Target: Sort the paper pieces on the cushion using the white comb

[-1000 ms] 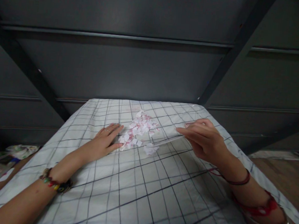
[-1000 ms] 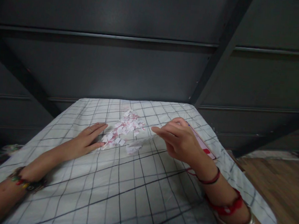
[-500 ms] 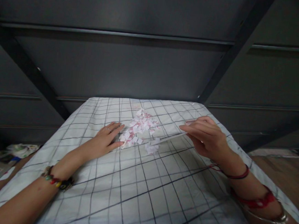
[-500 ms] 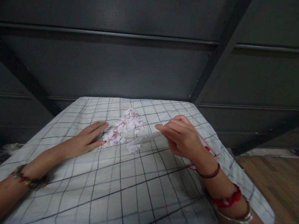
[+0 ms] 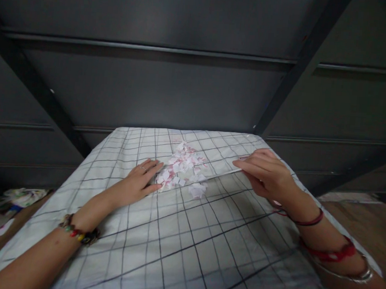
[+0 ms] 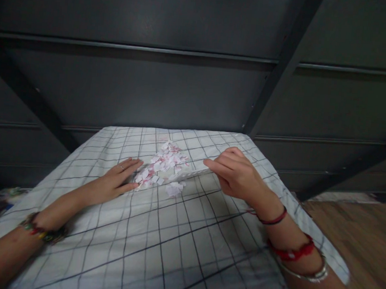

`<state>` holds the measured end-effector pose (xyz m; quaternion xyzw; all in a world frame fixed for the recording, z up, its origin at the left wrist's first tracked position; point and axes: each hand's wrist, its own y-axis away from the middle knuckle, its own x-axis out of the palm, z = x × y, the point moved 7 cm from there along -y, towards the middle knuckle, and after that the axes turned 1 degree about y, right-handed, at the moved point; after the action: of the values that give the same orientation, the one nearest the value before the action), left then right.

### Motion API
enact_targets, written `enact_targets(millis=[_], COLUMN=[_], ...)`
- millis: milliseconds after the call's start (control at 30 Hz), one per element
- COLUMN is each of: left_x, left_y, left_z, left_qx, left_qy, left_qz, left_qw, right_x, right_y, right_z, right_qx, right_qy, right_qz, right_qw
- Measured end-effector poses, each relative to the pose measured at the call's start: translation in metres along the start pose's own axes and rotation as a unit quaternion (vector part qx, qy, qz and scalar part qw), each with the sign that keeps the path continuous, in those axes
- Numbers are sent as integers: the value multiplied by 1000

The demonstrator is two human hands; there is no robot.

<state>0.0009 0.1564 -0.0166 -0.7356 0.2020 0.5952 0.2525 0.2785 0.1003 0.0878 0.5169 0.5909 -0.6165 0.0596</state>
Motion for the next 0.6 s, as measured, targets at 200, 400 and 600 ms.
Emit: enact_targets(millis=[200,400,600], left_x=[-3,-7,-13], left_y=[1,1,-1], left_z=[-2,-7,-22], left_qx=[3,-5,25], left_qy=[2,4,18], left_qz=[-8,-12,-9], left_qw=[1000,1000,999], right_x=[-3,-11,-18], right_y=[-6,4,12], right_z=[-6,-16,-7], right_qx=[-1,26,6], right_qy=[-30,-26,-29], right_qz=[33,4,0], right_qw=[999,999,1000])
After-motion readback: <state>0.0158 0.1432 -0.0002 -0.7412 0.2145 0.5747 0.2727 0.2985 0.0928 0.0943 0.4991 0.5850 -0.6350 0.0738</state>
